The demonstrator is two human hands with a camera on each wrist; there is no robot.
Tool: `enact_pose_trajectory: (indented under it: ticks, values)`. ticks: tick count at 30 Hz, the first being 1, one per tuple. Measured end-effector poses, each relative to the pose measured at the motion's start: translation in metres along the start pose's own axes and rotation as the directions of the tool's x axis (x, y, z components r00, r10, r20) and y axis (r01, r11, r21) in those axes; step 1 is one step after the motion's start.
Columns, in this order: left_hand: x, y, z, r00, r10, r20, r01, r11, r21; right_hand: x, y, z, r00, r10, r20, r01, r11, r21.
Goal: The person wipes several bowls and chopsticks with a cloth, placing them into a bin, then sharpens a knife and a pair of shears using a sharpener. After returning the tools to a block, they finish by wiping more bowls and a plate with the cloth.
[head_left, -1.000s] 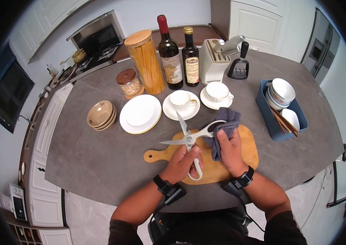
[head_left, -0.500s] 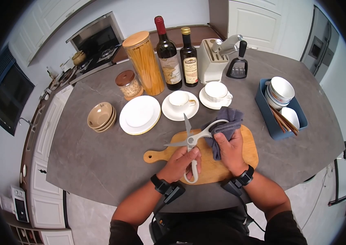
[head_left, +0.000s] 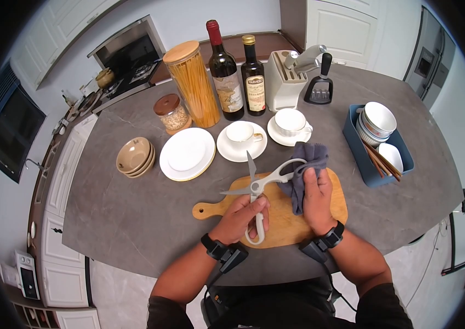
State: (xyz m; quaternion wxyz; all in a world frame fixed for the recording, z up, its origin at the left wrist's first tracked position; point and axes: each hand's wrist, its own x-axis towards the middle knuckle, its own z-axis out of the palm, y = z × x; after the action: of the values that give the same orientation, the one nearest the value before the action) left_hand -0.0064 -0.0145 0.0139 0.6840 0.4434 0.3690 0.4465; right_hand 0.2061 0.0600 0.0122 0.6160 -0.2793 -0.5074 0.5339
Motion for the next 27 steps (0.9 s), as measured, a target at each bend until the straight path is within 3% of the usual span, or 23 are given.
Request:
enact_pose_trajectory:
  ticks: [2,6,9,11,12,14,18,25,27]
  values:
    - [0.001,-0.001,-0.001,1.0,-0.017,-0.021,0.017,1.0,-0.008,0.004,0.001,-0.004,0.993,0.106,-0.044,-0.102,0.992,0.072]
    - [0.003,-0.008,-0.005,0.998,0.009,-0.067,-0.013,0.998,-0.053,0.009,0.005,-0.004,0.984,0.159,-0.084,-0.147,0.98,0.134]
    - [0.007,-0.013,-0.006,0.988,0.057,-0.142,-0.078,0.986,-0.147,-0.001,0.005,0.003,0.992,0.123,-0.019,-0.121,0.989,0.08]
    - [0.007,-0.012,-0.005,0.988,0.048,-0.144,-0.07,0.986,-0.152,-0.012,0.005,0.005,0.968,0.107,0.227,-0.11,0.994,0.001]
    - [0.006,-0.011,-0.003,0.988,0.047,-0.144,-0.069,0.986,-0.152,-0.013,0.008,0.006,0.96,0.118,0.255,-0.111,0.993,-0.042]
    - [0.001,-0.01,0.004,0.998,0.023,-0.059,-0.022,0.999,0.027,-0.013,0.006,0.003,0.942,0.164,0.294,-0.148,0.986,-0.074]
    - [0.001,-0.011,0.01,0.999,0.038,0.014,-0.039,0.995,0.088,-0.01,-0.005,0.005,0.928,0.149,0.342,-0.139,0.989,-0.051]
    - [0.0,-0.008,0.012,0.999,0.037,0.026,-0.039,0.993,0.109,-0.016,-0.008,0.01,0.966,0.122,0.226,-0.12,0.992,-0.026]
    - [0.0,-0.007,0.011,0.999,-0.004,-0.04,0.007,0.997,0.072,-0.016,-0.003,0.007,0.974,0.089,0.209,-0.065,0.991,-0.12]
